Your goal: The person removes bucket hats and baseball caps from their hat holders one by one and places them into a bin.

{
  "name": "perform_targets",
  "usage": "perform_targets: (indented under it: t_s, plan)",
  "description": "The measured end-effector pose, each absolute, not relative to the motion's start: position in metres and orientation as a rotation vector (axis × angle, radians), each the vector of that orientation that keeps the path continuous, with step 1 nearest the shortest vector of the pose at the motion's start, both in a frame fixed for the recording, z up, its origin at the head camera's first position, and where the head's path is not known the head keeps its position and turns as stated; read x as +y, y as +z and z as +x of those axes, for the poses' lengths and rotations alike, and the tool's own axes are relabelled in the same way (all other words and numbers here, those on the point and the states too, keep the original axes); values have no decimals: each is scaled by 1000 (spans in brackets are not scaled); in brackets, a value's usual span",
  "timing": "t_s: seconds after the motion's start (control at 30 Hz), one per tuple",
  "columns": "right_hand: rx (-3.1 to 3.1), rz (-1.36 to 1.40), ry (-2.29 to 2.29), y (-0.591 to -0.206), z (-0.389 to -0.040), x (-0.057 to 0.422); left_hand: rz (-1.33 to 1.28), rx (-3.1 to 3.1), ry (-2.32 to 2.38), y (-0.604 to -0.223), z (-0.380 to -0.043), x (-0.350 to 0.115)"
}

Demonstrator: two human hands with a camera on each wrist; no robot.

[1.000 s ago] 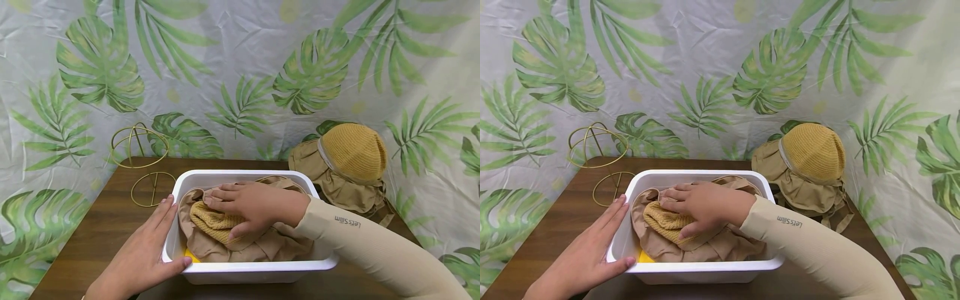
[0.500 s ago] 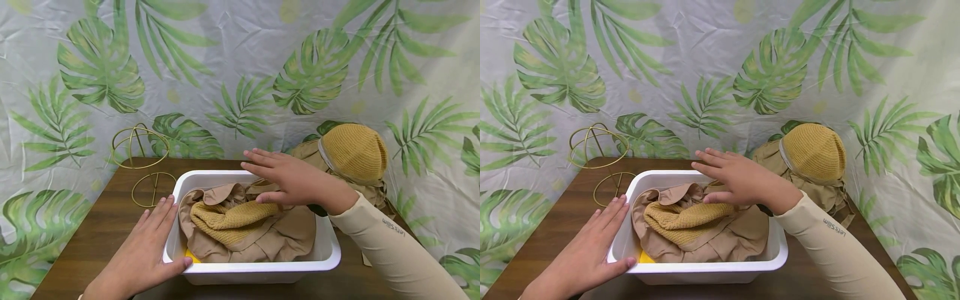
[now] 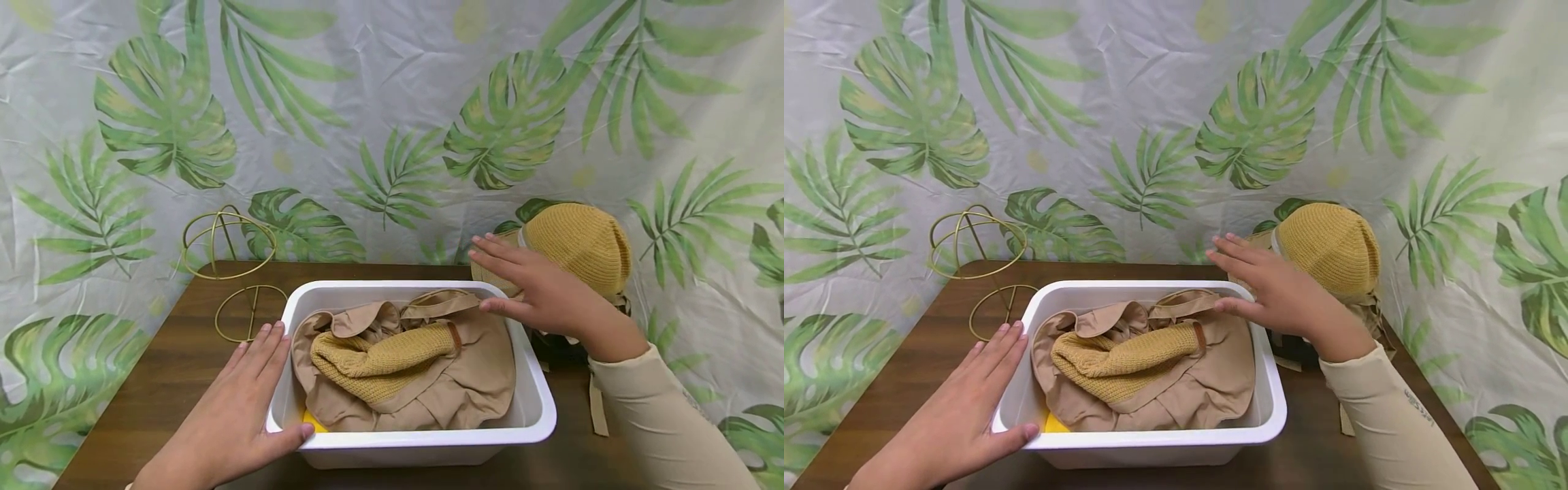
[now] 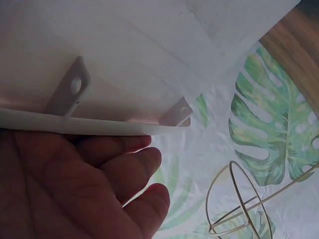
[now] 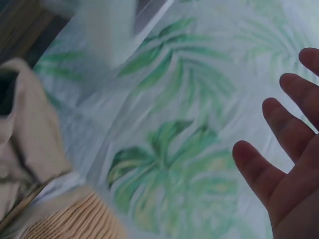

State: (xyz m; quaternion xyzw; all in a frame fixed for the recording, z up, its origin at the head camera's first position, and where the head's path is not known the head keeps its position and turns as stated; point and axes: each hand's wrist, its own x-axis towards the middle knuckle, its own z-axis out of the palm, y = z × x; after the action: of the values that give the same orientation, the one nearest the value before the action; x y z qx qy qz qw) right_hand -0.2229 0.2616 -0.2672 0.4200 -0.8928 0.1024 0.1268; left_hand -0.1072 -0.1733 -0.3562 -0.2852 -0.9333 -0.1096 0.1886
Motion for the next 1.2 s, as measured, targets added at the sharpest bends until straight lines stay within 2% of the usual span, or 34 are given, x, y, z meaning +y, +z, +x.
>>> perform_targets:
  t_s: [0.3, 0.7, 1.2]
  plan:
    - [-2479, 1019, 418, -267, -231, 311, -817, -2616, -320, -356, -107, -174]
    - [-2385, 691, 617, -266, -259, 367, -805, -2623, -322, -357, -107, -173]
    - [-2630, 287, 865, -267, -281, 420, -812, -2617, -327, -356, -107, -173]
